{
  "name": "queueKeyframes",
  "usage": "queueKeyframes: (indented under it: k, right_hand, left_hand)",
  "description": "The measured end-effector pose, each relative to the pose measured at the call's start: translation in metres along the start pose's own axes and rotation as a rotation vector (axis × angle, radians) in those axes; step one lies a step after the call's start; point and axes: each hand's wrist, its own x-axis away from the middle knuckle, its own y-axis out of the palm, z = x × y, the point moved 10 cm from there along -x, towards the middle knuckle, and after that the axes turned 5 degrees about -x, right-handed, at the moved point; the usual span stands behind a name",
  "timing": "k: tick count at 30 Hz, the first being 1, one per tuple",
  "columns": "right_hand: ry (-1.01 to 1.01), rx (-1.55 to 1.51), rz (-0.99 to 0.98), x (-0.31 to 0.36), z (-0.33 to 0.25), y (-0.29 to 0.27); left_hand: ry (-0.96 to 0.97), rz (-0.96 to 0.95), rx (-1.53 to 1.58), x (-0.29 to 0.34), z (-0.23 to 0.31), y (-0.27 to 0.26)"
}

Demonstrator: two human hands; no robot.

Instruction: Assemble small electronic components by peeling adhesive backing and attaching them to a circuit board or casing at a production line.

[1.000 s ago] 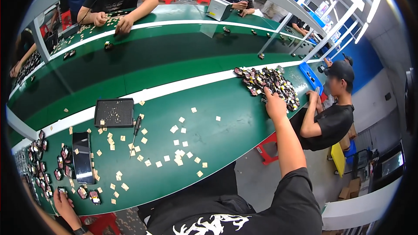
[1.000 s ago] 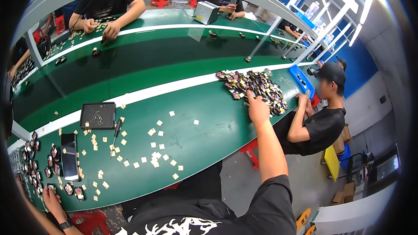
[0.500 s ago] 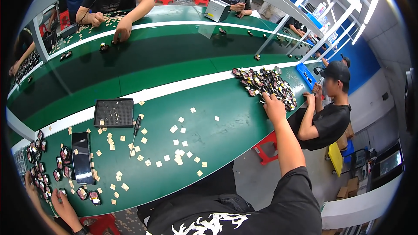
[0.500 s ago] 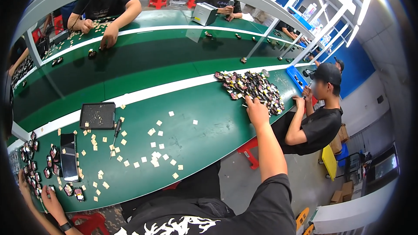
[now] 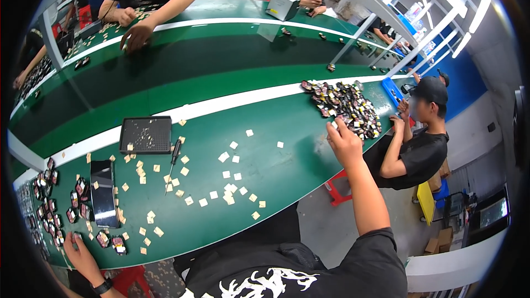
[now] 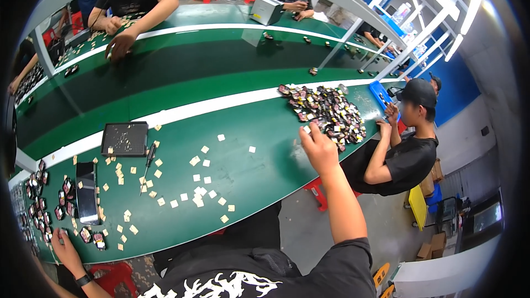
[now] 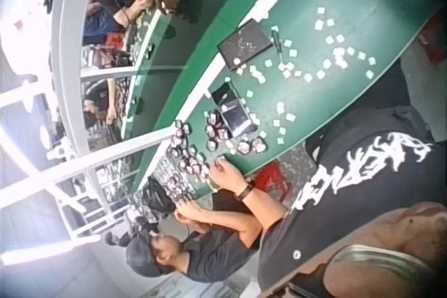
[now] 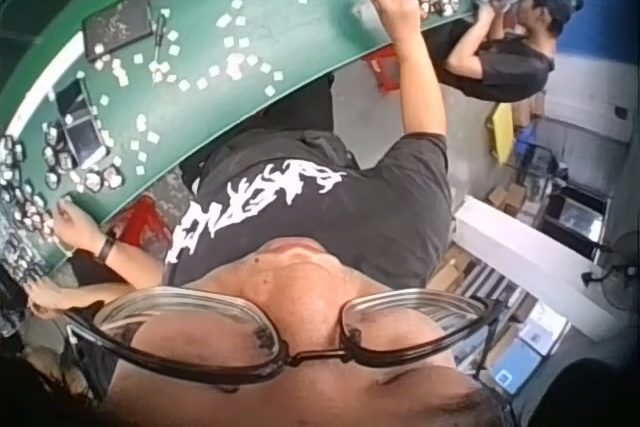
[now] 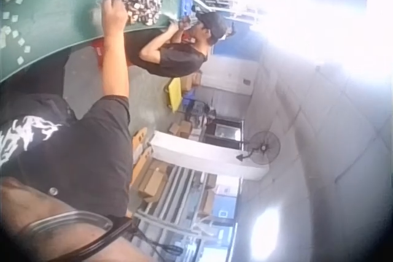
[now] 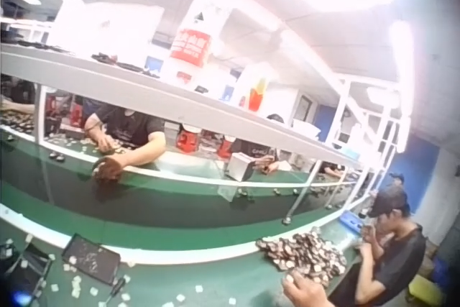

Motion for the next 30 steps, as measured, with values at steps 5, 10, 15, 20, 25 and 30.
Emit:
queueKeyframes:
  k: [5,10,15,20,25,30]
  right_hand:
    - [-0.284,-0.281,0.107,-0.029,-0.147,-0.047]
    - [-0.462,-0.471,0.153,-0.039,-0.259,-0.065]
    - [-0.542,-0.6,0.095,-0.047,-0.297,-0.058]
    - [-0.554,-0.661,0.014,-0.049,-0.301,-0.052]
    - [-0.564,-0.68,-0.054,-0.045,-0.307,-0.049]
    - [-0.567,-0.7,-0.127,-0.041,-0.316,-0.052]
  left_hand:
    - [0.101,0.14,-0.073,0.007,0.023,-0.009]
    - [0.133,0.214,-0.126,0.013,0.053,-0.015]
    - [0.129,0.244,-0.102,0.019,0.06,-0.019]
    - [0.115,0.249,-0.107,0.021,0.066,-0.023]
    - [0.168,0.329,-0.146,0.022,0.068,-0.027]
    - [-0.014,0.375,-0.085,0.023,0.047,-0.027]
